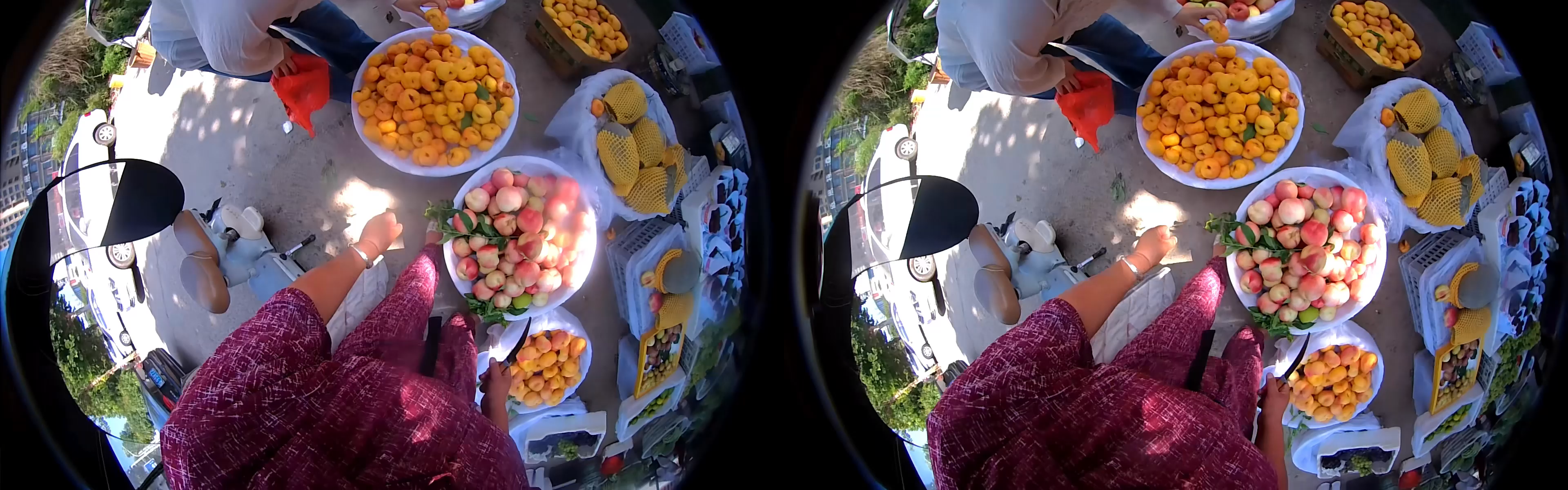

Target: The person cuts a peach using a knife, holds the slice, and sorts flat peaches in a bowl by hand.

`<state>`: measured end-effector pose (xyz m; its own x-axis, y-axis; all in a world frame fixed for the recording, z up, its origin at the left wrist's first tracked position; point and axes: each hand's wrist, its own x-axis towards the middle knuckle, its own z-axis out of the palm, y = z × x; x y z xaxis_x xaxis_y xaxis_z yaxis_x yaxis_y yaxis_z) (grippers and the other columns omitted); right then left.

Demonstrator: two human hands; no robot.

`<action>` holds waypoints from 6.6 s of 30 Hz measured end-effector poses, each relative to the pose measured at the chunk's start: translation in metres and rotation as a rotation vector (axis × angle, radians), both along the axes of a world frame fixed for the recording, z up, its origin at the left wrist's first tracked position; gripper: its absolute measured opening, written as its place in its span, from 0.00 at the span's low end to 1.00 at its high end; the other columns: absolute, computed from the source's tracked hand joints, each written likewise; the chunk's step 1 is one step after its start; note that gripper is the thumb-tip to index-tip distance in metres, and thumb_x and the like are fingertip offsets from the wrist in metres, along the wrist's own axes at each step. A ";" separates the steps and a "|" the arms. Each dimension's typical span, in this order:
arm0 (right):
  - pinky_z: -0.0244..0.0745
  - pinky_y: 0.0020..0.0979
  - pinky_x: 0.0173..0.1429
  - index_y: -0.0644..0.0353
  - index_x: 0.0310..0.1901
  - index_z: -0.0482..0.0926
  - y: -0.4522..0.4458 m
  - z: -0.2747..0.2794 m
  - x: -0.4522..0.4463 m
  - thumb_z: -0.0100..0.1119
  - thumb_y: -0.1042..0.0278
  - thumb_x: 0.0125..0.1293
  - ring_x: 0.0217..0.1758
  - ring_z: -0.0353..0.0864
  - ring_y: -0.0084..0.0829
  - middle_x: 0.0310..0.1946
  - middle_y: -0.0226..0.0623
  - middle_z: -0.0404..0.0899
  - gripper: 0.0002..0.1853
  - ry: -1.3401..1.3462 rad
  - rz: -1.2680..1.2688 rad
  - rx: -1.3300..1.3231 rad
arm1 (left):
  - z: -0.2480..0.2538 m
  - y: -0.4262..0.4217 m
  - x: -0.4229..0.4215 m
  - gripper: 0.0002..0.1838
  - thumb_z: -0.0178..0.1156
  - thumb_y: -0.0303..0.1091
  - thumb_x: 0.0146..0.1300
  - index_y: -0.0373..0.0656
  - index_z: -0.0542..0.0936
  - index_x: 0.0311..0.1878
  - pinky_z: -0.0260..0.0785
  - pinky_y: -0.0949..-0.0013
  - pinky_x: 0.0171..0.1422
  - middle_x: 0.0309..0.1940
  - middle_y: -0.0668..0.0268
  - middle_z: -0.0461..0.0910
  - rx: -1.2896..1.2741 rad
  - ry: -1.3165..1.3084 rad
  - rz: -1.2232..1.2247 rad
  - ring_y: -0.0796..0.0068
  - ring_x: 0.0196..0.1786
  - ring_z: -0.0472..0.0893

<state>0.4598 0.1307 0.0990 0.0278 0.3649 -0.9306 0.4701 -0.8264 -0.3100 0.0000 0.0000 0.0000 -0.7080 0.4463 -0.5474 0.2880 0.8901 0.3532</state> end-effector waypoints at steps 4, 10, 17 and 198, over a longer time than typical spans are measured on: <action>0.55 0.23 0.15 0.53 0.28 0.70 -0.010 -0.072 -0.049 0.62 0.59 0.63 0.13 0.64 0.19 0.16 0.26 0.69 0.13 0.059 0.100 0.114 | -0.037 0.005 -0.105 0.12 0.62 0.38 0.56 0.40 0.76 0.28 0.70 0.62 0.36 0.21 0.60 0.77 0.059 0.020 0.185 0.67 0.26 0.76; 0.59 0.21 0.24 0.52 0.27 0.71 0.015 -0.042 -0.101 0.68 0.61 0.60 0.19 0.63 0.14 0.19 0.20 0.69 0.14 -0.014 0.047 -0.021 | -0.068 0.095 -0.125 0.15 0.62 0.38 0.57 0.36 0.72 0.26 0.67 0.60 0.36 0.23 0.53 0.74 0.369 0.146 -0.144 0.60 0.27 0.72; 0.57 0.22 0.16 0.55 0.31 0.72 0.007 -0.093 -0.063 0.64 0.61 0.63 0.13 0.65 0.19 0.18 0.29 0.74 0.11 0.005 0.093 0.006 | -0.088 0.170 -0.084 0.15 0.60 0.39 0.60 0.37 0.72 0.28 0.66 0.58 0.34 0.23 0.53 0.73 0.373 -0.142 -0.177 0.55 0.27 0.72; 0.73 0.38 0.34 0.57 0.36 0.78 0.200 0.180 -0.266 0.67 0.50 0.55 0.30 0.81 0.41 0.25 0.39 0.79 0.19 0.510 1.480 1.330 | 0.268 0.141 0.049 0.37 0.73 0.31 0.50 0.34 0.63 0.60 0.69 0.67 0.62 0.53 0.59 0.75 1.017 -0.683 0.181 0.73 0.56 0.76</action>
<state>0.1941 0.3304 0.2794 -0.9833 0.1768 0.0427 0.1223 0.8167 -0.5640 0.0486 0.1411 0.2685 -0.5098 0.8098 -0.2903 -0.3252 0.1311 0.9365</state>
